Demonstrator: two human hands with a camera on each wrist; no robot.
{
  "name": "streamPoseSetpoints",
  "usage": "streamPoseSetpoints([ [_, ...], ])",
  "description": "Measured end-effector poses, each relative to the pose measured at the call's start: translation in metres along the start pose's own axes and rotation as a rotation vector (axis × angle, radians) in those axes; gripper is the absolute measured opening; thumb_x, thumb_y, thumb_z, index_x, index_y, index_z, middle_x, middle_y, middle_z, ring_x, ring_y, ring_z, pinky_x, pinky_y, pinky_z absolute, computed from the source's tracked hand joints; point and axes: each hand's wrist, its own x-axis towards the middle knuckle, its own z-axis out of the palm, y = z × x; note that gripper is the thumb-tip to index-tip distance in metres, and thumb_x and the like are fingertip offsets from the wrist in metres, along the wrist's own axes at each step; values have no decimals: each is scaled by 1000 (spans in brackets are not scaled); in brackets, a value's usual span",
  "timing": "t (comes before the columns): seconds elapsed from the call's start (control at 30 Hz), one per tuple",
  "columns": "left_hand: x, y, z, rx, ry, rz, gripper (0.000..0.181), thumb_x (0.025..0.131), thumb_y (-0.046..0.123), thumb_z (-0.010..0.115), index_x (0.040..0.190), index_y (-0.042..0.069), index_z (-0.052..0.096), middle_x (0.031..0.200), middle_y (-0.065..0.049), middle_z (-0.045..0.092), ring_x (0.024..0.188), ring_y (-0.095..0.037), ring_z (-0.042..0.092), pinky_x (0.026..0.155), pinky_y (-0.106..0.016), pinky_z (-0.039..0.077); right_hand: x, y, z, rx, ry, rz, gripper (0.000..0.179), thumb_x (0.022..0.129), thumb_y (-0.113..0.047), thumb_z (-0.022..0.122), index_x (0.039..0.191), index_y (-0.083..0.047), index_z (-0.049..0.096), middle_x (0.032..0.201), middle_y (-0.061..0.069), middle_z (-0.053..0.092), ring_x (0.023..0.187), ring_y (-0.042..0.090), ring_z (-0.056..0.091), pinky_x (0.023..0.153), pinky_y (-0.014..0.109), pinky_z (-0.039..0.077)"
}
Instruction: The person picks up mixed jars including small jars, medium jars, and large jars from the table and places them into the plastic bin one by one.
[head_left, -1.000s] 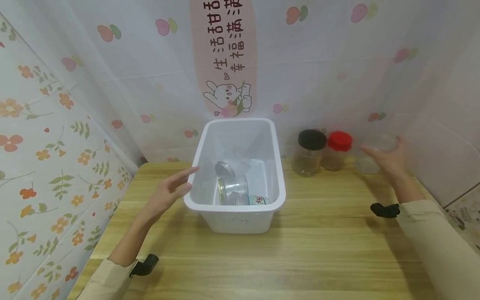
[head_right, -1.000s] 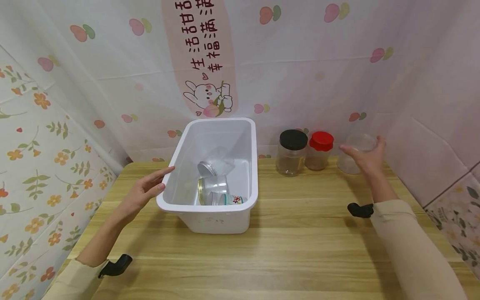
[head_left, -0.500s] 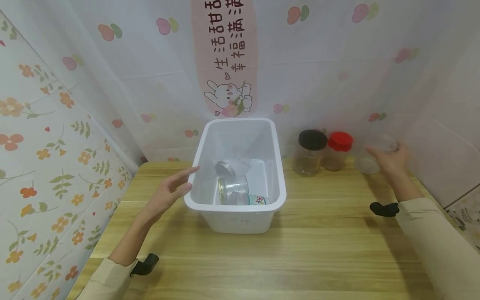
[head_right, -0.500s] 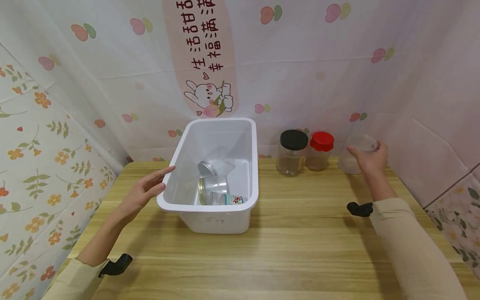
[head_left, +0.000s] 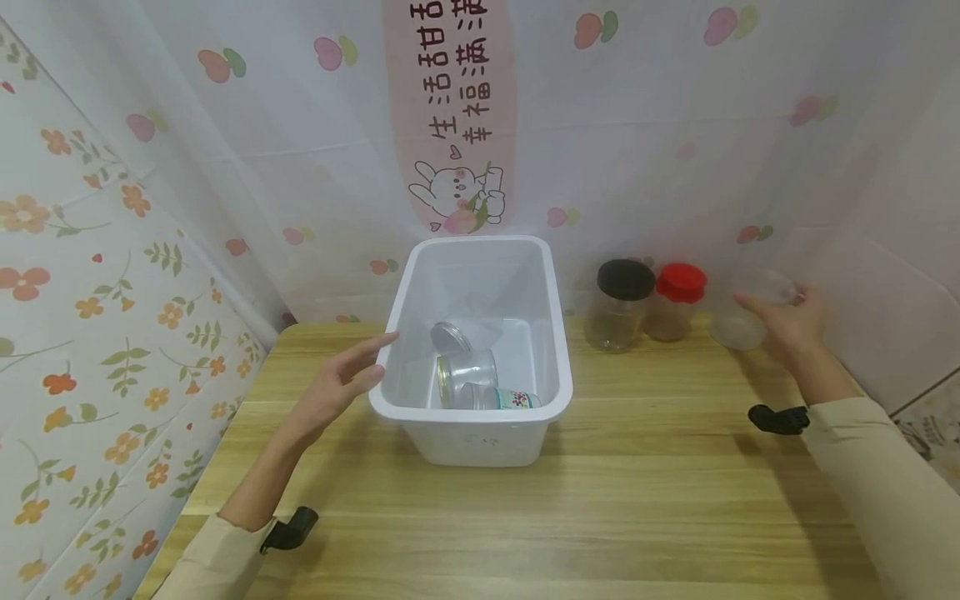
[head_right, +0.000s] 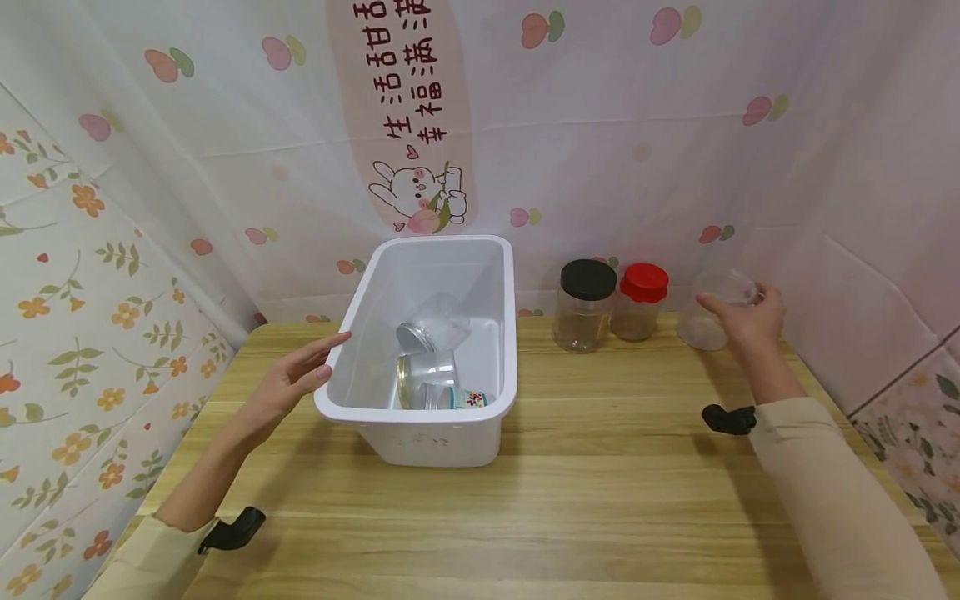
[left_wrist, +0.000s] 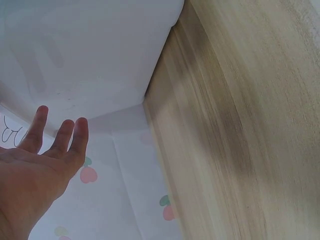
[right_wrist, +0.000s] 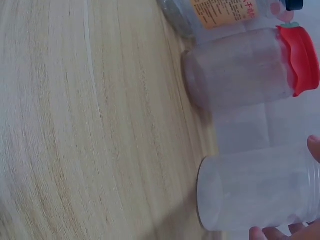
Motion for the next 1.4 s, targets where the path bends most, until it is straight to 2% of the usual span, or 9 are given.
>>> streamPoseSetpoints([
  [0.13,0,1,0,-2,-8,2,49,104,12,56,152,10,48,157,-10,41,139,-35,40,104,-52,38,0,1,-4,-3,-14,-4,122,84,-45,81,162,-9,-6,168,12,-2,150,23,3,117,41,20],
  [0.37,-1,1,-1,8,-2,1,49,104,13,56,152,11,48,157,-9,40,141,-31,39,106,-58,34,-3,-1,-10,-112,-21,-79,118,86,-48,78,162,-4,0,166,20,5,149,34,10,116,47,23],
  [0.57,-2,1,-1,-5,-4,-2,49,104,13,56,152,11,48,158,-9,38,142,-36,35,106,-60,32,-6,-3,-12,-113,-28,-103,113,88,-43,79,162,-4,3,165,21,7,148,37,11,115,45,25],
  [0.73,-2,1,-1,-8,-3,-5,49,105,14,56,153,11,47,159,-10,37,143,-37,34,107,-61,31,-11,-4,-16,-92,-53,-84,111,88,-41,79,164,-10,4,167,18,4,149,34,10,115,43,26],
  [0.83,-2,0,0,-5,-2,-3,49,104,14,57,153,11,47,158,-10,38,142,-36,35,107,-61,31,-15,-5,-20,-85,-82,-66,111,89,-41,78,164,-15,2,167,16,1,150,34,10,110,36,33],
  [0.9,-2,0,0,-6,-3,-2,49,104,14,57,152,10,47,158,-10,38,142,-37,35,107,-61,31,-18,-6,-22,-84,-106,-62,110,90,-41,77,164,-16,0,168,15,-1,149,35,11,102,30,41],
  [1.0,-2,1,0,-6,-4,-4,49,104,15,57,153,10,47,158,-10,38,143,-37,34,107,-62,31,-21,-6,-26,-104,-122,-63,110,91,-42,76,164,-16,-1,168,15,-1,149,36,12,93,24,42],
  [1.2,-1,1,0,-5,-6,0,49,105,14,56,153,11,47,158,-10,38,142,-35,36,107,-61,31,-23,-6,-29,-141,-142,-92,110,91,-42,75,163,-10,-2,167,18,-1,150,36,8,108,31,35],
  [1.4,-1,2,0,-7,-8,3,49,104,14,56,153,11,47,158,-10,38,142,-36,35,107,-61,32,-25,-7,-31,-165,-171,-136,108,93,-39,74,162,-6,-2,165,23,-2,150,40,7,94,17,40],
])
